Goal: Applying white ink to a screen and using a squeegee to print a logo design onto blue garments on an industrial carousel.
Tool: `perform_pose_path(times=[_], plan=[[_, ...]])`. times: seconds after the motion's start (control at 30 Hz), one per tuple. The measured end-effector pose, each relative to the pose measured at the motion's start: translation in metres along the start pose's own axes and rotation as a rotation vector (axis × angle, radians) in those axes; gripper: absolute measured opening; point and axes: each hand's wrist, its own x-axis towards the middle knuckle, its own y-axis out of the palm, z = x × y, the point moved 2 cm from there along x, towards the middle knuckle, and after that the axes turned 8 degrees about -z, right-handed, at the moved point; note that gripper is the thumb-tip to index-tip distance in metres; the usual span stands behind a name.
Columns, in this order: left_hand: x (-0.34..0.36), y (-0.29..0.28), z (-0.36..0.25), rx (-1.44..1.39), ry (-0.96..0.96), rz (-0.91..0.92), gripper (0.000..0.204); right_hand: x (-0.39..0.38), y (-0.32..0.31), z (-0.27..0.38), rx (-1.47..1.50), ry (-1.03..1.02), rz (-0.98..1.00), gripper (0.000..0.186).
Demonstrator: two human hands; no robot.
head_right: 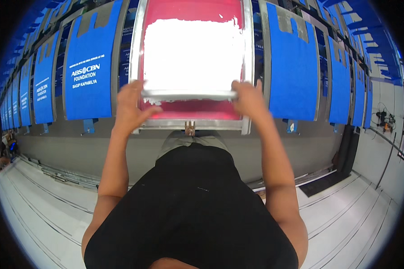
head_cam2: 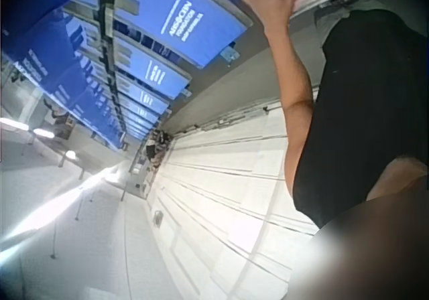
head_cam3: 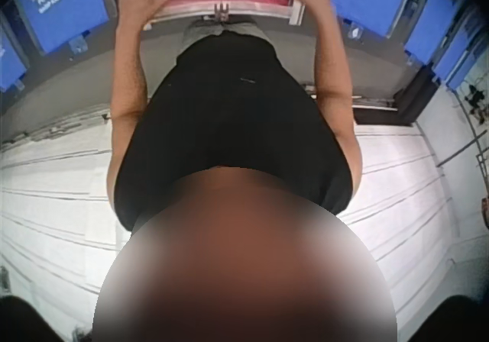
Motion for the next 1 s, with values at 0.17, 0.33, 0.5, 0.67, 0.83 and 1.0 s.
perform_pose_path(times=[0.17,0.33,0.5,0.67,0.83,1.0], plan=[[0.065,0.02,-0.026,0.214,0.074,0.476,0.025,0.004,0.0,0.022,0.013,-0.017,-0.011,0.033],[0.144,0.031,0.007,0.187,0.1,0.212,0.019,0.1,-0.02,-0.031,0.0,-0.144,-0.058,0.032],[0.17,0.088,0.044,0.253,0.095,0.107,0.029,0.169,0.012,-0.036,-0.247,-0.159,-0.29,0.033],[0.105,0.077,0.027,0.268,0.096,0.083,0.031,0.102,0.042,-0.024,-0.196,-0.173,-0.115,0.037],[0.029,0.02,-0.029,0.204,0.004,0.291,0.025,0.003,0.002,0.014,-0.016,-0.128,-0.045,0.036],[0.006,0.035,-0.024,0.069,-0.011,0.283,0.024,-0.006,0.01,0.03,-0.045,-0.046,0.096,0.031]])
